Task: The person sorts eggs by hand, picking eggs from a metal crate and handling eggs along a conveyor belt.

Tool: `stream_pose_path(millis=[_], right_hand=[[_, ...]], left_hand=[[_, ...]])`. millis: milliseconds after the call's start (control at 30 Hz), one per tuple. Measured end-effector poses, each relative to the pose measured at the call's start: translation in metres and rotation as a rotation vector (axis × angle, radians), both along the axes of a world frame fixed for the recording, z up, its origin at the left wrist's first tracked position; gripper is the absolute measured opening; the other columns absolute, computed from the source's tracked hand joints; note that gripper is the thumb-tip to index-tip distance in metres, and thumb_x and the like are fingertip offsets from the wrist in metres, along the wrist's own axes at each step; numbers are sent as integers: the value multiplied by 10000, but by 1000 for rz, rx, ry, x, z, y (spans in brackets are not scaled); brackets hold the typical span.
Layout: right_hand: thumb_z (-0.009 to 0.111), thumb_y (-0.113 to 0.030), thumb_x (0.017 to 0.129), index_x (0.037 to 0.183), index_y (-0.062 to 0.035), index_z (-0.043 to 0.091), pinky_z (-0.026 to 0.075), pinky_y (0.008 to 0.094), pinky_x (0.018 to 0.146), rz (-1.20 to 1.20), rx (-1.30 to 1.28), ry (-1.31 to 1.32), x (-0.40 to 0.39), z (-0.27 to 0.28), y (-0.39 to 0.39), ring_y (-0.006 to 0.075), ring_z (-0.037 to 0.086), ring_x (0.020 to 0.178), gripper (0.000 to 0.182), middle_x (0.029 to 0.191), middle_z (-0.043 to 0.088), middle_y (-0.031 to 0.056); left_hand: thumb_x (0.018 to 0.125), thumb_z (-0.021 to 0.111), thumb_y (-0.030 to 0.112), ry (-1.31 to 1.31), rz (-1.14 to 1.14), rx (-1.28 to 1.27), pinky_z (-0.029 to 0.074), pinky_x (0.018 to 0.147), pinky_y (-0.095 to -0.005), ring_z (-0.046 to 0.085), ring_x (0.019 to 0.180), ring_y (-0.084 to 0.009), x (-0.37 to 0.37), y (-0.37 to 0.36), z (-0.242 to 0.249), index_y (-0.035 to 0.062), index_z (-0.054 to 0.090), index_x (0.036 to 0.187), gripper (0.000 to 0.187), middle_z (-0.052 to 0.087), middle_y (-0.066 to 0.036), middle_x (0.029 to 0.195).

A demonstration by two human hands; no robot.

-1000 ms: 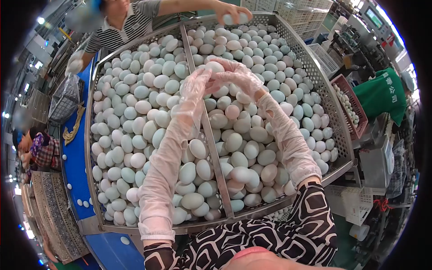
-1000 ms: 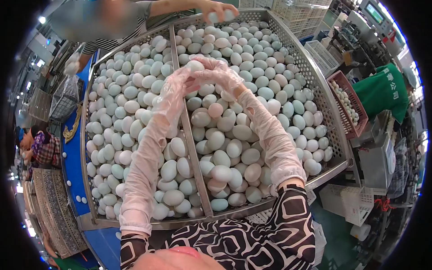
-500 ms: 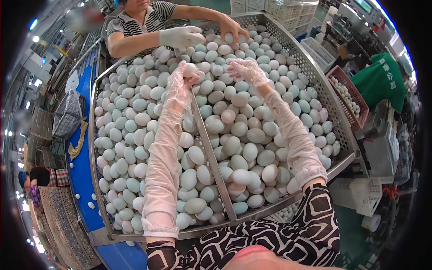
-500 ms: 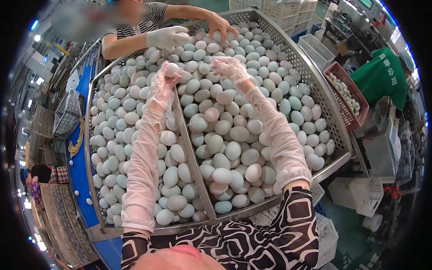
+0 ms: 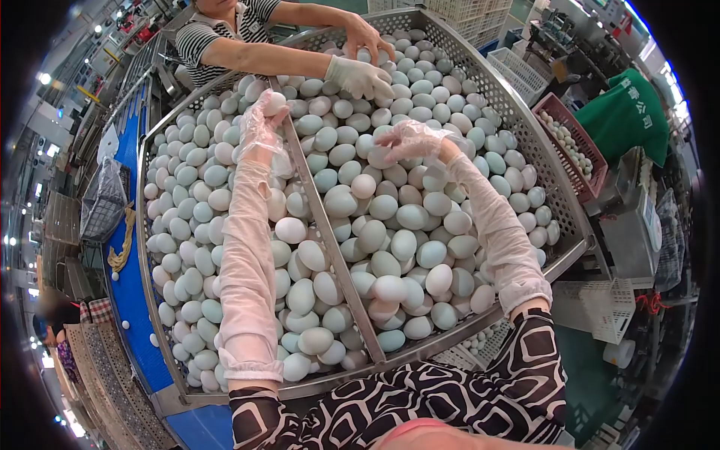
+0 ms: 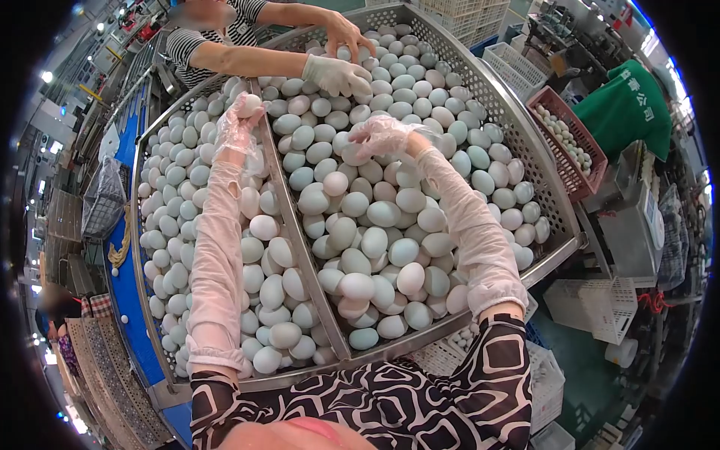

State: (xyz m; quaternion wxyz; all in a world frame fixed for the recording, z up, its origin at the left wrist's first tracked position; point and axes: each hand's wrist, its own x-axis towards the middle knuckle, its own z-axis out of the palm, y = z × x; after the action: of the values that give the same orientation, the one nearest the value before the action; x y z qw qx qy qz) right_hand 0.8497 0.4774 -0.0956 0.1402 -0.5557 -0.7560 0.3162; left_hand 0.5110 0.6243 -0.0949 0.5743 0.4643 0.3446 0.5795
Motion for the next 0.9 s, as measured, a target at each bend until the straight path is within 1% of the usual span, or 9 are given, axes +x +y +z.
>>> stream_pose_path(millis=[33, 233, 300, 467, 567, 633, 700, 767, 900], right_hand=[[781, -293, 749, 1340, -152, 696, 563, 397, 930, 25, 7, -34, -5, 5, -7, 285, 709, 1030, 613, 1153, 749, 109], [764, -349, 722, 1315, -174, 673, 534, 461, 963, 58, 191, -216, -26, -24, -6, 362, 655, 1114, 625, 1115, 702, 169], [779, -357, 736, 1309, -171, 675, 522, 471, 979, 63, 286, -204, -23, -48, 1, 368, 642, 1143, 611, 1123, 699, 178], [787, -358, 771, 1336, -175, 658, 502, 460, 1016, 60, 194, -111, -20, -36, -2, 363, 619, 1199, 607, 1238, 678, 172], [787, -358, 780, 1345, -169, 654, 495, 455, 1029, 105, 231, -134, -19, -30, -1, 365, 620, 1195, 610, 1223, 687, 174], [791, -361, 782, 1335, -143, 666, 517, 434, 996, 32, 158, -339, -32, 9, -10, 333, 659, 1137, 608, 1194, 703, 172], [783, -362, 802, 1331, -124, 673, 548, 397, 936, -49, 232, -260, -35, 21, -3, 282, 697, 1033, 591, 1160, 712, 154], [800, -247, 838, 1334, -107, 679, 562, 358, 893, 10, 359, -68, -48, 35, 19, 219, 692, 928, 530, 1135, 717, 128], [762, -118, 886, 1358, -109, 665, 555, 319, 884, 354, 493, 285, -153, 117, 8, 160, 690, 940, 482, 1148, 719, 88]], left_hand=[[935, 771, 215, 173, -28, 152, 651, 840, -363, 689, 1016, -285, -20, 29, -31, -74, 635, 1223, 430, 667, -171, 1126], [1026, 630, 369, -257, -5, -249, 671, 727, -393, 713, 901, -312, -7, 17, -22, -34, 634, 1145, 420, 694, -181, 1041], [1025, 628, 361, -247, 41, -207, 668, 726, -393, 715, 898, -311, -8, 17, -26, -33, 634, 1139, 410, 690, -176, 1045], [1015, 636, 342, -292, 9, -83, 661, 734, -378, 724, 882, -313, -14, -32, 13, -33, 634, 1144, 396, 695, -164, 1055], [1033, 624, 356, -134, -157, 70, 636, 840, -367, 724, 1017, -290, -64, -79, 50, -35, 611, 1296, 472, 711, -163, 1173], [1024, 626, 334, -104, -34, 78, 639, 820, -366, 730, 1006, -318, -113, -116, 72, -40, 624, 1268, 447, 712, -176, 1161], [1014, 627, 311, -66, 91, 74, 641, 801, -364, 737, 994, -346, -180, -167, 93, -45, 637, 1240, 421, 714, -189, 1149], [1005, 629, 288, -26, 206, 69, 644, 782, -363, 743, 983, -374, -241, -225, 111, -50, 650, 1212, 397, 716, -202, 1138], [1000, 615, 314, -120, 509, 118, 636, 782, -365, 736, 948, -372, -318, -376, 126, -54, 632, 1255, 448, 702, -227, 1165]])
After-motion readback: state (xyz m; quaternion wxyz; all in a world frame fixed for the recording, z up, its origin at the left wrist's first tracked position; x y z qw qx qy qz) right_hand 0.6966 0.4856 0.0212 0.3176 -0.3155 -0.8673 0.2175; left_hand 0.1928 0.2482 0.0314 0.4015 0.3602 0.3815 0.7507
